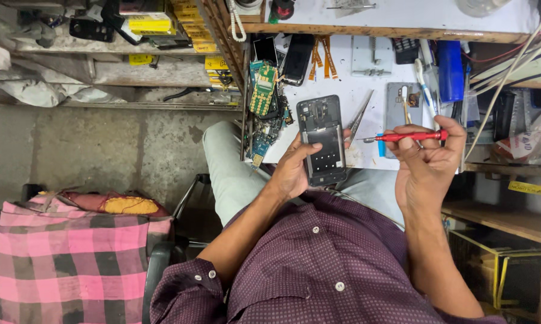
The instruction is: The person sits at a repair bench and uses a red screwdriver to unscrew and pry open the back cover of a smartphone. They press the power button to test the phone, then open a small bottle and apply liquid from it around the phone's back housing.
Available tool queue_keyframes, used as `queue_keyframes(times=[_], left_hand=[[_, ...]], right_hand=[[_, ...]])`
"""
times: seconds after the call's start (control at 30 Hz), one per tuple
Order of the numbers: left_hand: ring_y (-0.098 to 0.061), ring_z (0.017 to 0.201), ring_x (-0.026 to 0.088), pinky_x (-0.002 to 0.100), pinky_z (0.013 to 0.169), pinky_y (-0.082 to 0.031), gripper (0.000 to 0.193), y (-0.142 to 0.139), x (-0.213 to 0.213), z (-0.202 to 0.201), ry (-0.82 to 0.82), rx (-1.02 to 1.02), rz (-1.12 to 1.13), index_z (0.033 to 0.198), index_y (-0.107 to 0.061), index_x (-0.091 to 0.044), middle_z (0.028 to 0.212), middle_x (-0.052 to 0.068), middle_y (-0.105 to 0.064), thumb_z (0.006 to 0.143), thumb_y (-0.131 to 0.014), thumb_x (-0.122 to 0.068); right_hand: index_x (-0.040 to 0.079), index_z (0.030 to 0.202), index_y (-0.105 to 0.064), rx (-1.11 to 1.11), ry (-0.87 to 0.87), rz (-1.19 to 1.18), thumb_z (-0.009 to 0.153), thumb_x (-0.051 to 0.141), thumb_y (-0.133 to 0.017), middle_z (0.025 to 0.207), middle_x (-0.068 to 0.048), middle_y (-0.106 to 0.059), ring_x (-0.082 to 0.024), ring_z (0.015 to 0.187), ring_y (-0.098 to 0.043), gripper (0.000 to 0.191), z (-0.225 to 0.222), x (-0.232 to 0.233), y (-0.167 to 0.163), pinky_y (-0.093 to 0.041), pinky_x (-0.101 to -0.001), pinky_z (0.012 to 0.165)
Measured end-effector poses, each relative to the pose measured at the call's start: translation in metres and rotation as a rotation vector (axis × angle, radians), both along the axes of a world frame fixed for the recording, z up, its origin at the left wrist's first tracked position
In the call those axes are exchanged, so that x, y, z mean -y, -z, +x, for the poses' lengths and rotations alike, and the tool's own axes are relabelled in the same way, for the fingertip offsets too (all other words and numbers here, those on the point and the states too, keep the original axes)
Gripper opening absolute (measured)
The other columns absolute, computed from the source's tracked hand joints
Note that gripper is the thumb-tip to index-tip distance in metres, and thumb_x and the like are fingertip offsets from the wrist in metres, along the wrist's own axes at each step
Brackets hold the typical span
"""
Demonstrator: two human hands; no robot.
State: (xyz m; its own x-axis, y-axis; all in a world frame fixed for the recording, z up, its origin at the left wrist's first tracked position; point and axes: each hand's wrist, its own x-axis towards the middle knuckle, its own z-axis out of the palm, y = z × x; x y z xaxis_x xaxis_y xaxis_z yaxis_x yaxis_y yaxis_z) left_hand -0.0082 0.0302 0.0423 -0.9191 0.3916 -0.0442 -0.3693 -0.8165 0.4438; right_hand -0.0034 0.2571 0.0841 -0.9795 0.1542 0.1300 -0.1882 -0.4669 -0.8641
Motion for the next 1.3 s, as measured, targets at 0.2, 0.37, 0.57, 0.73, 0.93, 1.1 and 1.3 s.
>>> queue_keyframes(times=[0.2, 0.37, 0.57, 0.73, 0.93, 1.1, 1.3], left_hand=[[-0.063, 0.127, 0.036, 0.054, 0.112, -0.052, 0.049, 0.013, 0.003, -0.008, 0.071, 0.006, -0.036, 0.143, -0.049, 0.012, 0.141, 0.024, -0.059, 0.097, -0.052, -0.004], [-0.064, 0.124, 0.035, 0.053, 0.109, -0.053, 0.054, 0.011, 0.001, -0.013, 0.077, 0.004, -0.101, 0.143, -0.048, 0.011, 0.142, 0.022, -0.059, 0.091, -0.051, -0.002], [-0.065, 0.121, 0.034, 0.051, 0.107, -0.053, 0.057, 0.007, 0.000, -0.013, 0.090, 0.009, -0.139, 0.146, -0.047, 0.007, 0.145, 0.021, -0.058, 0.090, -0.050, 0.000], [-0.062, 0.129, 0.029, 0.047, 0.111, -0.053, 0.057, 0.006, -0.004, -0.013, 0.088, -0.011, -0.162, 0.146, -0.047, 0.006, 0.146, 0.019, -0.057, 0.089, -0.050, 0.001], [-0.062, 0.125, 0.029, 0.045, 0.111, -0.051, 0.056, 0.005, -0.005, -0.013, 0.117, -0.048, -0.158, 0.147, -0.048, 0.007, 0.147, 0.019, -0.057, 0.091, -0.050, 0.001], [-0.061, 0.128, 0.027, 0.044, 0.112, -0.051, 0.056, 0.007, -0.006, -0.014, 0.128, -0.046, -0.160, 0.146, -0.048, 0.007, 0.146, 0.017, -0.057, 0.091, -0.051, 0.000], [-0.061, 0.128, 0.027, 0.043, 0.111, -0.052, 0.053, 0.009, -0.007, -0.016, 0.146, -0.077, -0.181, 0.147, -0.049, 0.007, 0.145, 0.018, -0.058, 0.095, -0.052, -0.002]], right_hand=[[0.009, 0.143, -0.032, -0.241, 0.124, 0.420, 0.115, -0.007, -0.070, 0.115, -0.023, -0.068, -0.027, 0.105, -0.068, 0.050, -0.011, 0.008, -0.001, -0.060, -0.0377, 0.101], [0.009, 0.140, -0.030, -0.374, 0.104, 0.527, 0.114, -0.007, -0.063, 0.116, -0.023, -0.066, -0.028, 0.110, -0.072, 0.045, -0.024, 0.022, -0.001, -0.062, -0.0407, 0.104], [0.007, 0.136, -0.029, -0.470, 0.091, 0.632, 0.109, -0.011, -0.056, 0.121, -0.026, -0.062, -0.032, 0.114, -0.069, 0.042, -0.030, 0.034, -0.001, -0.061, -0.0425, 0.103], [0.005, 0.134, -0.030, -0.495, 0.075, 0.628, 0.108, -0.013, -0.055, 0.125, -0.026, -0.060, -0.033, 0.117, -0.068, 0.041, -0.033, 0.036, -0.002, -0.061, -0.0436, 0.103], [0.005, 0.133, -0.030, -0.479, 0.055, 0.621, 0.107, -0.013, -0.054, 0.125, -0.026, -0.060, -0.033, 0.118, -0.067, 0.039, -0.035, 0.035, 0.001, -0.061, -0.0440, 0.104], [0.005, 0.133, -0.031, -0.472, 0.055, 0.602, 0.108, -0.013, -0.055, 0.125, -0.025, -0.060, -0.032, 0.118, -0.067, 0.039, -0.038, 0.036, 0.005, -0.060, -0.0434, 0.105], [0.004, 0.133, -0.033, -0.518, 0.116, 0.735, 0.105, -0.014, -0.059, 0.118, -0.025, -0.064, -0.032, 0.115, -0.070, 0.042, -0.041, 0.032, 0.006, -0.061, -0.0399, 0.099]])
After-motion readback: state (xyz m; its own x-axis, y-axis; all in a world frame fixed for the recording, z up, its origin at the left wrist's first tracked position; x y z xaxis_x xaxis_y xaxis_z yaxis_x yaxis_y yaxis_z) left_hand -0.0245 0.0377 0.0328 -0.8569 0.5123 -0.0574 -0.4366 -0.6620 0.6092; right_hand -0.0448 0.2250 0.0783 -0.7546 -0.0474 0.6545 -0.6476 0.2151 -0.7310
